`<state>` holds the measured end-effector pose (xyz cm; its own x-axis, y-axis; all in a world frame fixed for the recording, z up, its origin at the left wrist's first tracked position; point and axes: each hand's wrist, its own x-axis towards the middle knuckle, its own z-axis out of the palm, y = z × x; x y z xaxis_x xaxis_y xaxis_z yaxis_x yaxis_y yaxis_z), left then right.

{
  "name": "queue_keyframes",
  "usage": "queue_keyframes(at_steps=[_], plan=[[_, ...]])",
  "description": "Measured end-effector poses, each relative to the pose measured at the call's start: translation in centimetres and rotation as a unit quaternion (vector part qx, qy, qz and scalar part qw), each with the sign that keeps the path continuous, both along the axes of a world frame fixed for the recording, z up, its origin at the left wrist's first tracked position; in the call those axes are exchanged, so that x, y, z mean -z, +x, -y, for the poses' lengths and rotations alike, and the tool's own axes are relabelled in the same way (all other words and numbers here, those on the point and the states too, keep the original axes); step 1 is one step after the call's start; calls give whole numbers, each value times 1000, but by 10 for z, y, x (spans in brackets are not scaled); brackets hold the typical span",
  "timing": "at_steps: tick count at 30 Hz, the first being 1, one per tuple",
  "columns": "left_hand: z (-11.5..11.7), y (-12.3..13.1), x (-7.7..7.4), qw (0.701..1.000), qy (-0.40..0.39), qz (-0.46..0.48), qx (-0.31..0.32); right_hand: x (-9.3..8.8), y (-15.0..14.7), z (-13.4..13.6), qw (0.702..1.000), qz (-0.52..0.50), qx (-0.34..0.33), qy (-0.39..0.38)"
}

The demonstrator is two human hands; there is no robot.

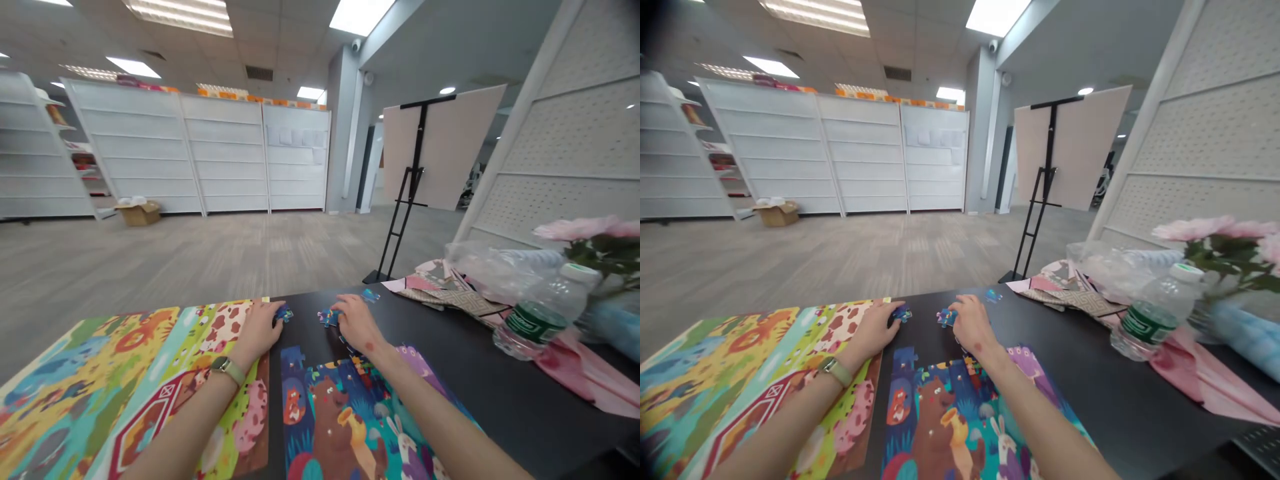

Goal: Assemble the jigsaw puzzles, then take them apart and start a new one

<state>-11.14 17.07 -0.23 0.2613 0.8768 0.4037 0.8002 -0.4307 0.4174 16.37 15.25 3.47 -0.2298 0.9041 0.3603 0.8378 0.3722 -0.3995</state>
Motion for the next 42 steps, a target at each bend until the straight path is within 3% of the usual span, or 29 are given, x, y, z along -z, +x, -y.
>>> queue_keyframes(at_steps=[5,12,17,22,29,42], plan=[[-4,-3,-2,998,-12,54,27,-12,-3,21,996,-51,-67,16],[0,-1,-8,981,-40,168,88,7,-6,40,991,-96,-89,5],[18,21,-16,954,-114,226,163,3,-9,43,988,-120,-100,-19],[45,37,-23,937,-152,227,216,-2,-14,50,982,-129,-124,-60],[53,34,-23,953,-122,191,201,5,-20,52,978,-96,-168,-82],[51,34,-21,960,-117,171,190,13,-22,49,979,-100,-155,-91]])
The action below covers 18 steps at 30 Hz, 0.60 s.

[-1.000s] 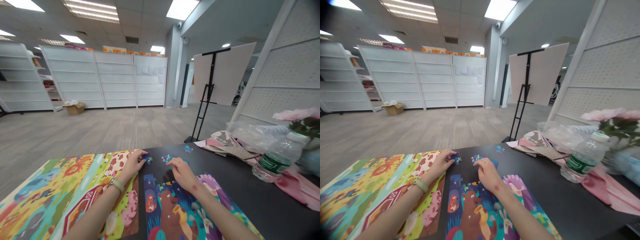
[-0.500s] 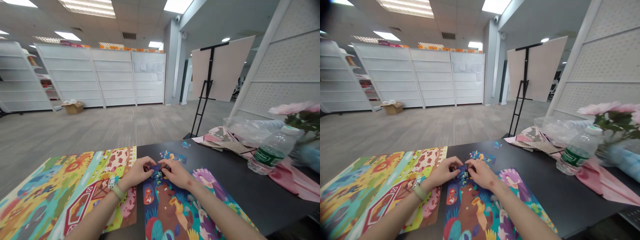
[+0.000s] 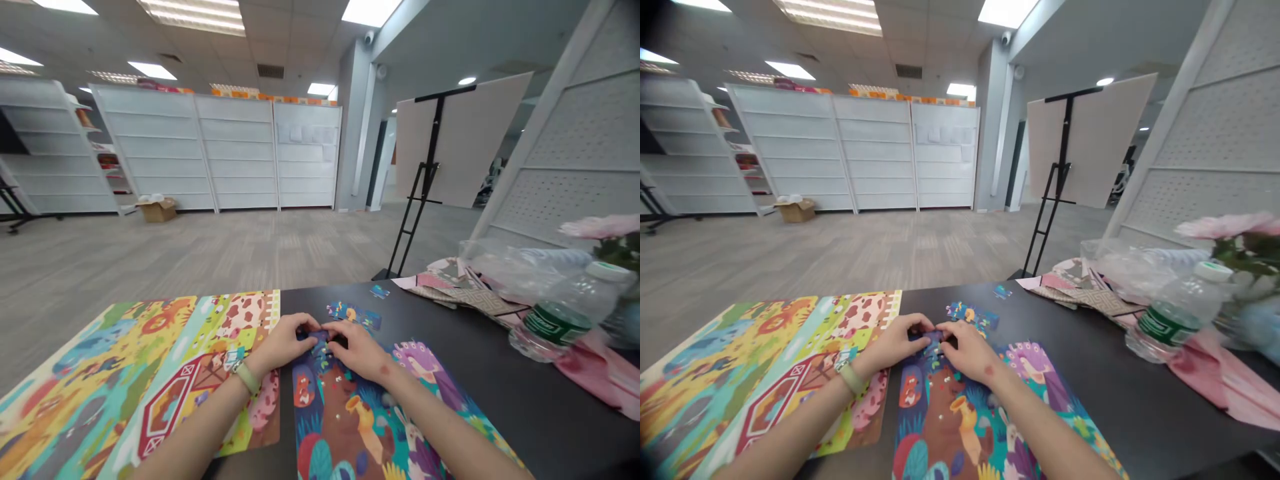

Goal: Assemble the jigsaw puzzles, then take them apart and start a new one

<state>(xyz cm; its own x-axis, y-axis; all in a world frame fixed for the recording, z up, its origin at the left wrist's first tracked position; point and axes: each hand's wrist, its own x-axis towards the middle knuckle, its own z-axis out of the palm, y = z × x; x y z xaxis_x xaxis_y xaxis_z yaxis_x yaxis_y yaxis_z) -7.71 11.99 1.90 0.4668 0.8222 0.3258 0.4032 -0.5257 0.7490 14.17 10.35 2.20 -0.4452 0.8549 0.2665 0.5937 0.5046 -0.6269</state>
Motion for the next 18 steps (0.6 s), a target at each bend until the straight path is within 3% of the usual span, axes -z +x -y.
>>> queue_keyframes(at_steps=[12,14,18], plan=[[-3,3,3,1000,-11,-18,-7,3,0,-2,999,22,-20,35],[-5,2,4,1000,-14,-6,-13,-3,4,-5,998,34,19,51],[-11,-1,7,999,-28,31,-24,-12,26,-17,981,69,168,75]])
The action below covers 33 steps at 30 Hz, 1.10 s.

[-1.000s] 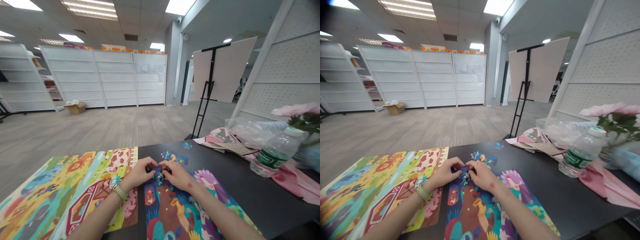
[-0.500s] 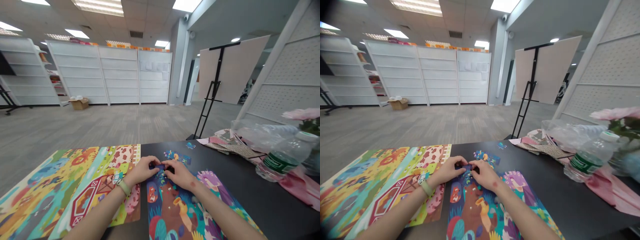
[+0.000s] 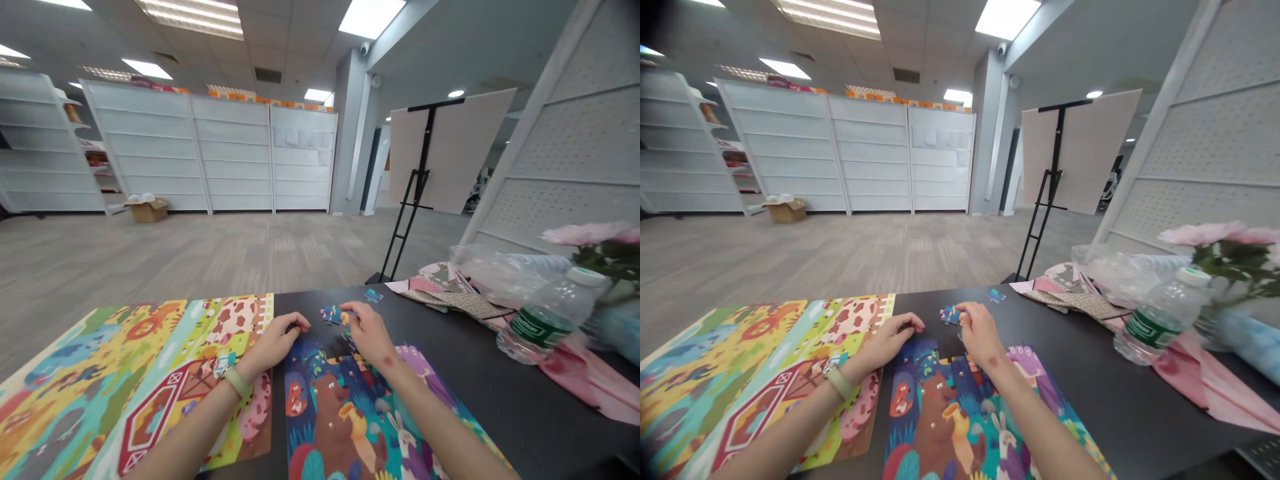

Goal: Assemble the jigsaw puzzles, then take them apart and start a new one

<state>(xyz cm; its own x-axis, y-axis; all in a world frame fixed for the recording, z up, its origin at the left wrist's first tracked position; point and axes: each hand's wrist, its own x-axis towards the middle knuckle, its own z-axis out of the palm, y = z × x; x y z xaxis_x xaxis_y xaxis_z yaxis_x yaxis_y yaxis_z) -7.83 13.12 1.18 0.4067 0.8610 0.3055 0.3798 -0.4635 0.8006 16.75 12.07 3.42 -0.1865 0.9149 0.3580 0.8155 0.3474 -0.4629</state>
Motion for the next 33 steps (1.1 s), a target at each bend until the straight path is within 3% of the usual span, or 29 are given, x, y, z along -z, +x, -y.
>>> queue_keyframes(at_steps=[4,7,17,33], plan=[[-3,-2,4,1000,-13,17,-2,7,19,-8,993,57,93,-34],[-3,-1,5,1000,-18,16,4,14,22,-7,985,98,123,-68],[4,0,2,999,-4,-32,-2,12,22,-4,979,146,115,-86],[10,6,0,991,69,-112,26,11,25,-8,983,112,111,-89]])
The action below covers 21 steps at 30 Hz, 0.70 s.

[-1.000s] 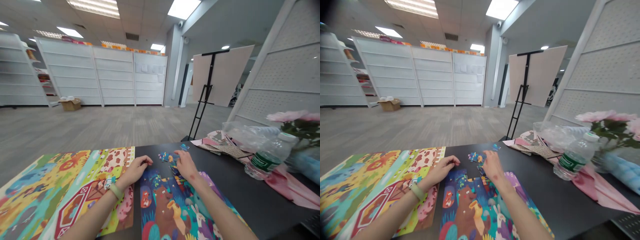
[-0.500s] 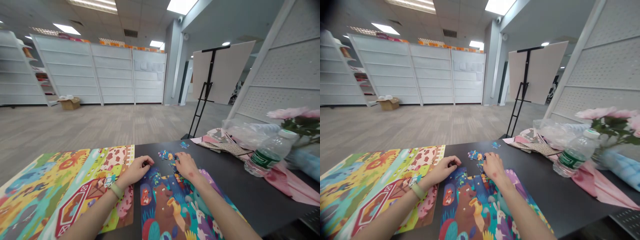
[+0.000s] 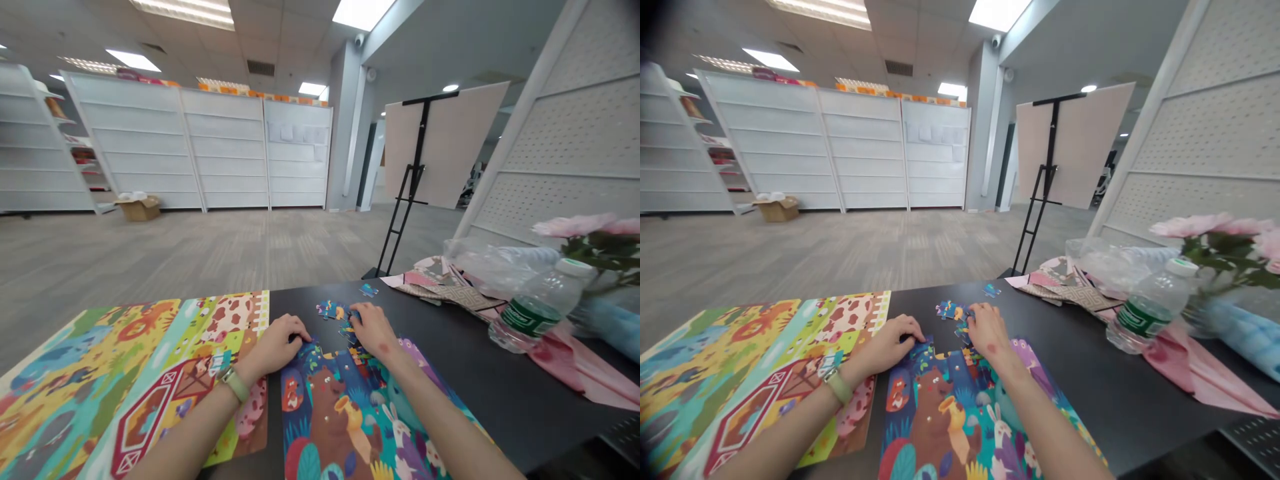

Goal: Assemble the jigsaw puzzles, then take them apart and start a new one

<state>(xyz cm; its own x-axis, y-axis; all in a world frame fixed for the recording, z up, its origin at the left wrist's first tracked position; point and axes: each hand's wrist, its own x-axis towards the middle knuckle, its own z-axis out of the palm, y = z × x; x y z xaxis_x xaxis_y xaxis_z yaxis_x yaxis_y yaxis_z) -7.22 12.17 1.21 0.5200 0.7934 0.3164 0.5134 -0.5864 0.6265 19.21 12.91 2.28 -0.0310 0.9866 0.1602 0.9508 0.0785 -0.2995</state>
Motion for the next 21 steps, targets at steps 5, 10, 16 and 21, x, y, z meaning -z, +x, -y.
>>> queue_keyframes(at_steps=[5,10,16,21], plan=[[3,1,-5,1000,9,-14,-2,-4,6,0,999,-15,-30,0],[6,1,-6,1000,19,-23,-3,-9,19,-3,999,-28,-32,7],[9,2,-6,999,32,-32,9,-9,16,-3,997,-30,-71,16],[11,1,-8,998,38,-42,10,-14,24,-3,998,-22,-64,10]])
